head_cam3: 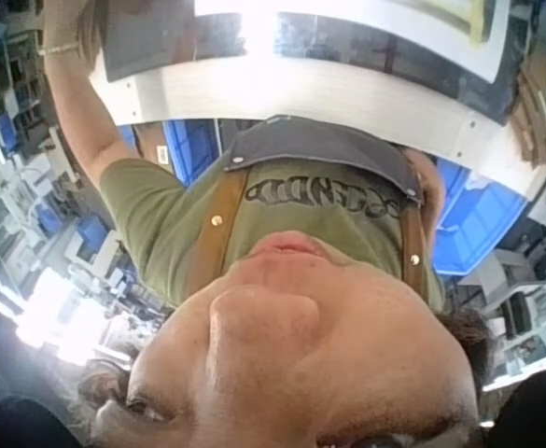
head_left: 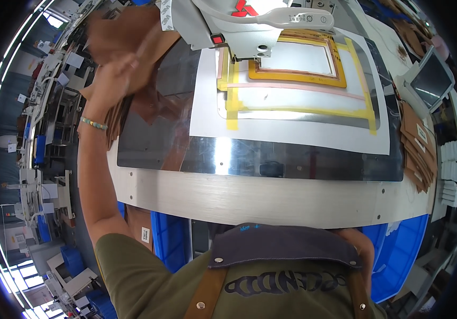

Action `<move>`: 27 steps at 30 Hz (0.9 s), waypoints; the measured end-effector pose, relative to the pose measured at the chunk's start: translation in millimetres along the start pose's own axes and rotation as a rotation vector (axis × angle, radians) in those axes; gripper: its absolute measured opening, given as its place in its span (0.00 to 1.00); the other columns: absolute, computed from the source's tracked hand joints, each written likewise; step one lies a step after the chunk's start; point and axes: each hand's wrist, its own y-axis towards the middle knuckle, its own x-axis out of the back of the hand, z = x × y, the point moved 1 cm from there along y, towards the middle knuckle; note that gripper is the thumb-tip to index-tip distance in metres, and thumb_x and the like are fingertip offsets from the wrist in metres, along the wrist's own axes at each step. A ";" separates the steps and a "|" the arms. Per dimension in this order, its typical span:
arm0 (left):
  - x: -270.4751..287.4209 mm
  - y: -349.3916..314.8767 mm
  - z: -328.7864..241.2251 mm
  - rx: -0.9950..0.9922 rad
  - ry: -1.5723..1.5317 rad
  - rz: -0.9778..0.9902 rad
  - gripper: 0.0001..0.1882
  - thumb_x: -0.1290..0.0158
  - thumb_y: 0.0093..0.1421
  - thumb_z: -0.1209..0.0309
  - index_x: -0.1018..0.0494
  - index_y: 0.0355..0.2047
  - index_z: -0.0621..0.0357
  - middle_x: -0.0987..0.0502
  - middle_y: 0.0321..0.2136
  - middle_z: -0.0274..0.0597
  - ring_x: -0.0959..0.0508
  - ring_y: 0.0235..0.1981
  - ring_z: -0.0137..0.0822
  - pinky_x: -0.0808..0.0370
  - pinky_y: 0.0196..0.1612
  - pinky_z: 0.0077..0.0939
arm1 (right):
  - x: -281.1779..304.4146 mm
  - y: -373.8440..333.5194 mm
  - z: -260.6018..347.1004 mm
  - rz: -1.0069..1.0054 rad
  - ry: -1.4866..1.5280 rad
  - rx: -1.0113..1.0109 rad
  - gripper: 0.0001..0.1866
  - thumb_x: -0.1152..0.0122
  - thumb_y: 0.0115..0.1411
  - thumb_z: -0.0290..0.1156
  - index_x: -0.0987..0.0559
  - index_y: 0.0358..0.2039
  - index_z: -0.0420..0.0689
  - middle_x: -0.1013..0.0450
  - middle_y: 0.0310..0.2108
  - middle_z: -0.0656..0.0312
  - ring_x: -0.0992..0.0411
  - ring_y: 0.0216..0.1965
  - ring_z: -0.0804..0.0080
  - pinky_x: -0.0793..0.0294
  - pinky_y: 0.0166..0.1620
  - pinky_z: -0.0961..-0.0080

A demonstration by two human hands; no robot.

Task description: The recorder is using a specialized sewing machine to attach brand labels to leather components.

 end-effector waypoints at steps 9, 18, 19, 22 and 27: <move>-76.8 -78.8 -20.7 0.203 -0.905 0.225 0.20 0.52 0.79 0.58 0.19 0.48 0.63 0.20 0.31 0.32 0.21 0.35 0.20 0.26 0.38 0.19 | 1.8 -0.2 8.6 -0.054 -0.008 0.022 0.21 0.49 0.75 0.37 0.20 0.60 0.40 0.23 0.59 0.45 0.27 0.63 0.46 0.31 0.66 0.60; -92.3 -105.8 38.2 0.168 0.289 0.080 0.39 0.46 0.70 0.42 0.28 0.66 0.64 0.28 0.69 0.53 0.30 0.69 0.57 0.32 0.69 0.45 | 3.9 1.4 9.7 -0.029 -0.019 -0.017 0.19 0.47 0.74 0.36 0.18 0.57 0.38 0.22 0.58 0.45 0.25 0.61 0.48 0.29 0.64 0.62; -97.6 -109.4 40.5 0.214 0.328 0.113 0.47 0.46 0.66 0.35 0.34 0.71 0.62 0.35 0.72 0.56 0.37 0.73 0.61 0.37 0.72 0.50 | 3.9 -0.7 9.6 -0.019 -0.053 -0.020 0.19 0.46 0.74 0.36 0.18 0.57 0.38 0.21 0.57 0.44 0.25 0.60 0.48 0.29 0.63 0.63; -104.0 -118.5 43.9 0.288 0.375 0.186 0.61 0.47 0.58 0.24 0.43 0.77 0.58 0.45 0.77 0.60 0.48 0.77 0.67 0.45 0.75 0.61 | -6.5 1.5 -4.2 -0.073 0.017 -0.002 0.19 0.47 0.75 0.37 0.18 0.57 0.38 0.21 0.55 0.44 0.23 0.57 0.48 0.27 0.62 0.63; -108.4 -128.3 42.6 0.351 0.283 -0.004 0.66 0.41 0.52 0.23 0.46 0.78 0.55 0.47 0.77 0.66 0.51 0.77 0.71 0.51 0.74 0.68 | -2.0 -2.7 32.8 -0.056 0.004 -0.134 0.20 0.47 0.75 0.38 0.18 0.56 0.38 0.21 0.55 0.44 0.23 0.57 0.48 0.27 0.61 0.64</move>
